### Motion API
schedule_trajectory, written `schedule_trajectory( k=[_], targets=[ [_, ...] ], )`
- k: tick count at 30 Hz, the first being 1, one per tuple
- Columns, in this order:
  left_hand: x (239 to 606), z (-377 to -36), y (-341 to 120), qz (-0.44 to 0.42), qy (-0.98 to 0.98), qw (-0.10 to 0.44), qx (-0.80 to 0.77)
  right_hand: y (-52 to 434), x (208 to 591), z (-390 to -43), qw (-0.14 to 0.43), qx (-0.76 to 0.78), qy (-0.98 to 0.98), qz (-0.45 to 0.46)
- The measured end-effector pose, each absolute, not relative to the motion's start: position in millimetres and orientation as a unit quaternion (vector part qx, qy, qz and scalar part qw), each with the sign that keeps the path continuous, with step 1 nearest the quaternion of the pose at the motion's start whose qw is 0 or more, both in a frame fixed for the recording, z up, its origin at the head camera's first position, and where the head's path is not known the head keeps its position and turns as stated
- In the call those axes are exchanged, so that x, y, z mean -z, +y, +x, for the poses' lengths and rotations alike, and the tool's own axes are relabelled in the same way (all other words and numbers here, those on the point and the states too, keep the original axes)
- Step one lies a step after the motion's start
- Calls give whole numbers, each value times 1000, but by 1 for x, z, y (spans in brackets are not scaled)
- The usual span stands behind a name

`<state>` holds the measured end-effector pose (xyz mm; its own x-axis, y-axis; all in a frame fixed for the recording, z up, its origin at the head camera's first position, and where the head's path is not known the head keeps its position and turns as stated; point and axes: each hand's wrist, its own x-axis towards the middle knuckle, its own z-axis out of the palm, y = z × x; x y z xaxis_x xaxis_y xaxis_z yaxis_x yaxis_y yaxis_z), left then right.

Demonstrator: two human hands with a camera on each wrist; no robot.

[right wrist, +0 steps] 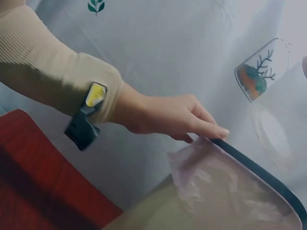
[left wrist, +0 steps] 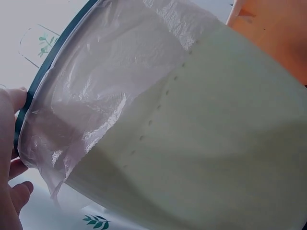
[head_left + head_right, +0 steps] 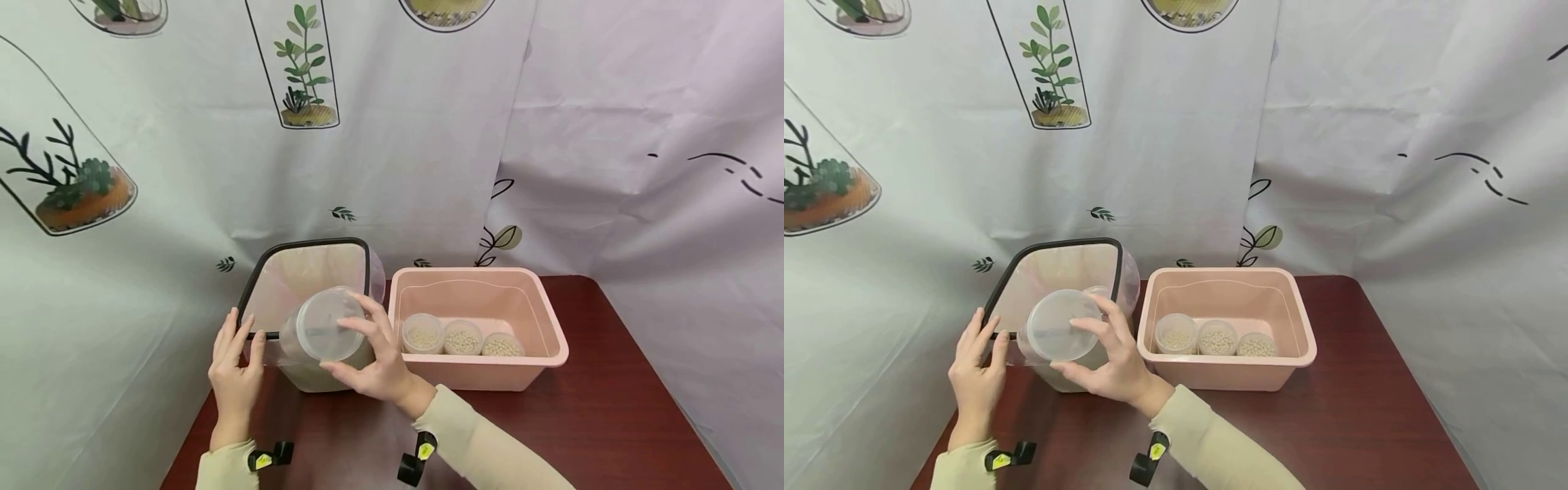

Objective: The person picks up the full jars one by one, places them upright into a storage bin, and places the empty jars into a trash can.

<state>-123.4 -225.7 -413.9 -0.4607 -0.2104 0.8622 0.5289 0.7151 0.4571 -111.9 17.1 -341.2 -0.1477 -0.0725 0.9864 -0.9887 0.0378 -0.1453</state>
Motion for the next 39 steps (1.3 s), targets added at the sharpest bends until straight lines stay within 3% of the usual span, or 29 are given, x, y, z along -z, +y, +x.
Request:
schedule_trajectory(
  k=[10,20,31,39],
  targets=[
    [416,-123,-228,-96,-778,493,379,16,337,-137,469,-513,-578,427],
    [417,-121,-227,-91,-778,494,377,6,366,-177,403,-506,-633,424],
    [418,-120,-227,-87,-776,494,383,8,381,-189,361,-453,-685,442],
    [419,-120,-225,-73,-778,486,390,9,384,-192,375,-392,-704,459]
  ],
)
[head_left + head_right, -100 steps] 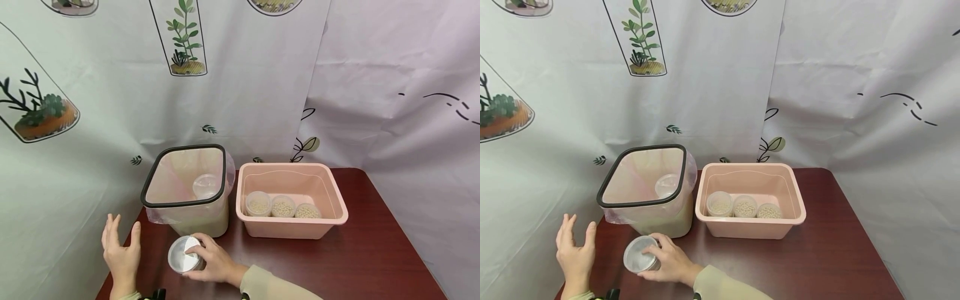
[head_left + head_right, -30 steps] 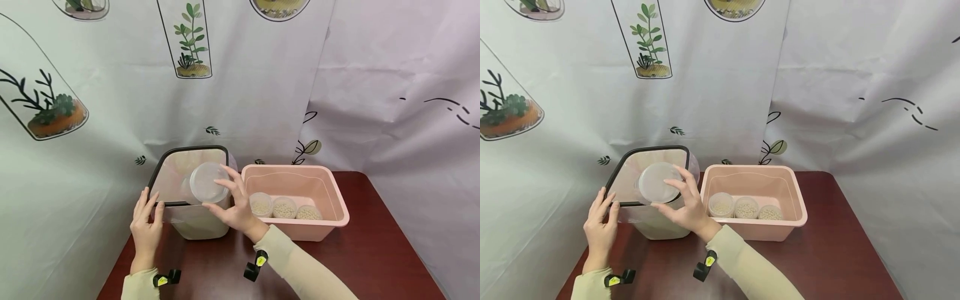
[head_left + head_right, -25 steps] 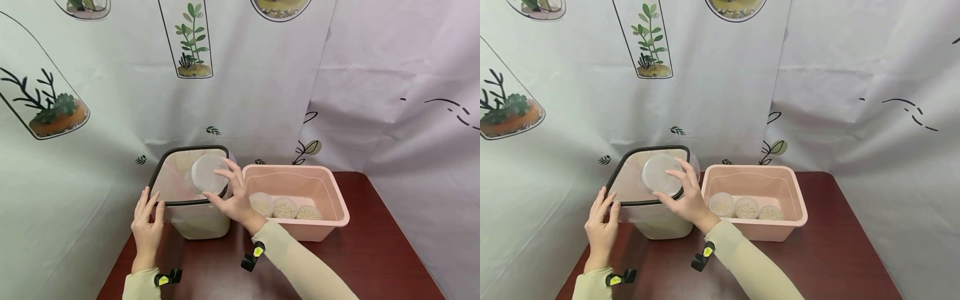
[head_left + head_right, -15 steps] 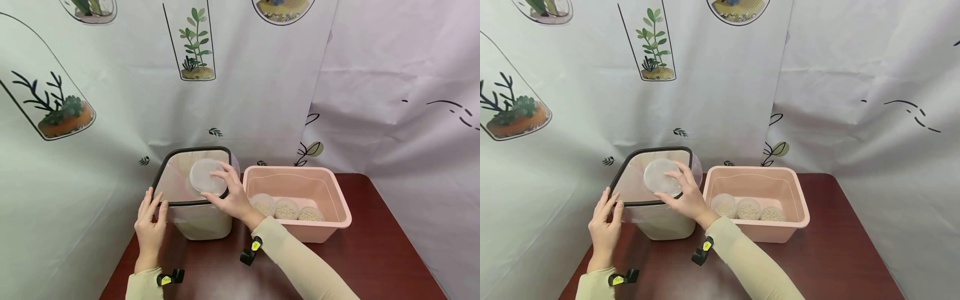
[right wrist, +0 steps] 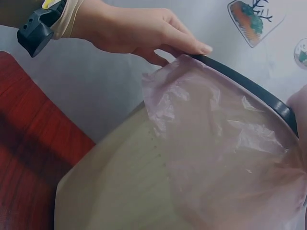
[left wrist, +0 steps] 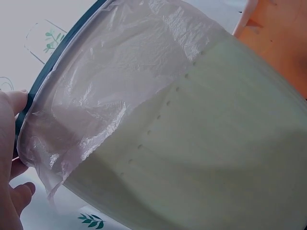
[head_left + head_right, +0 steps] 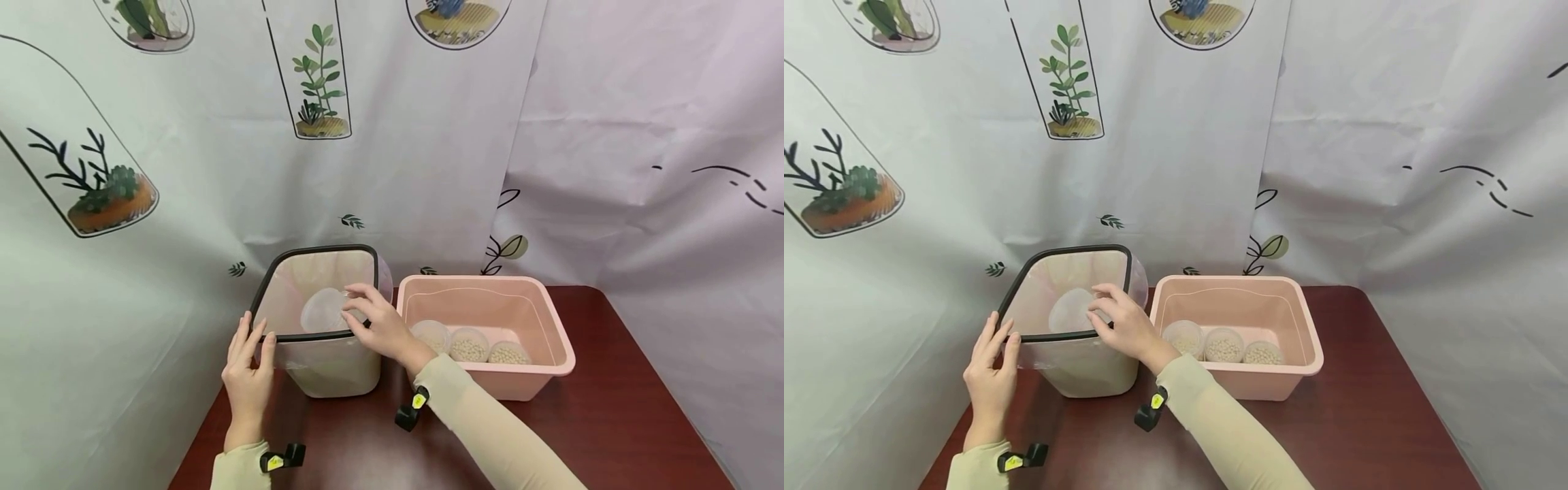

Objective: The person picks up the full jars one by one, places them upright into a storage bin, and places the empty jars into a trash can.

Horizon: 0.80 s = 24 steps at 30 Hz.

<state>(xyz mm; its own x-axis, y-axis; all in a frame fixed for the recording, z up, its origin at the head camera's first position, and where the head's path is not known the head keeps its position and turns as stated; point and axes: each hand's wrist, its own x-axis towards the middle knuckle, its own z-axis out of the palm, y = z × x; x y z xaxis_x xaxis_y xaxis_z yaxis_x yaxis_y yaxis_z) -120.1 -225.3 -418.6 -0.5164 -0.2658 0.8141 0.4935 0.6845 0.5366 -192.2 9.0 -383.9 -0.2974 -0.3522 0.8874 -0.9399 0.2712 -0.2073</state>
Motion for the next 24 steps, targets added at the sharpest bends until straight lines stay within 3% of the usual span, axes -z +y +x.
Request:
schedule_trajectory(
  k=[24],
  targets=[
    [407,-118,-226,-95,-769,522,356,28,378,-180,410,-441,-669,436]
  ],
)
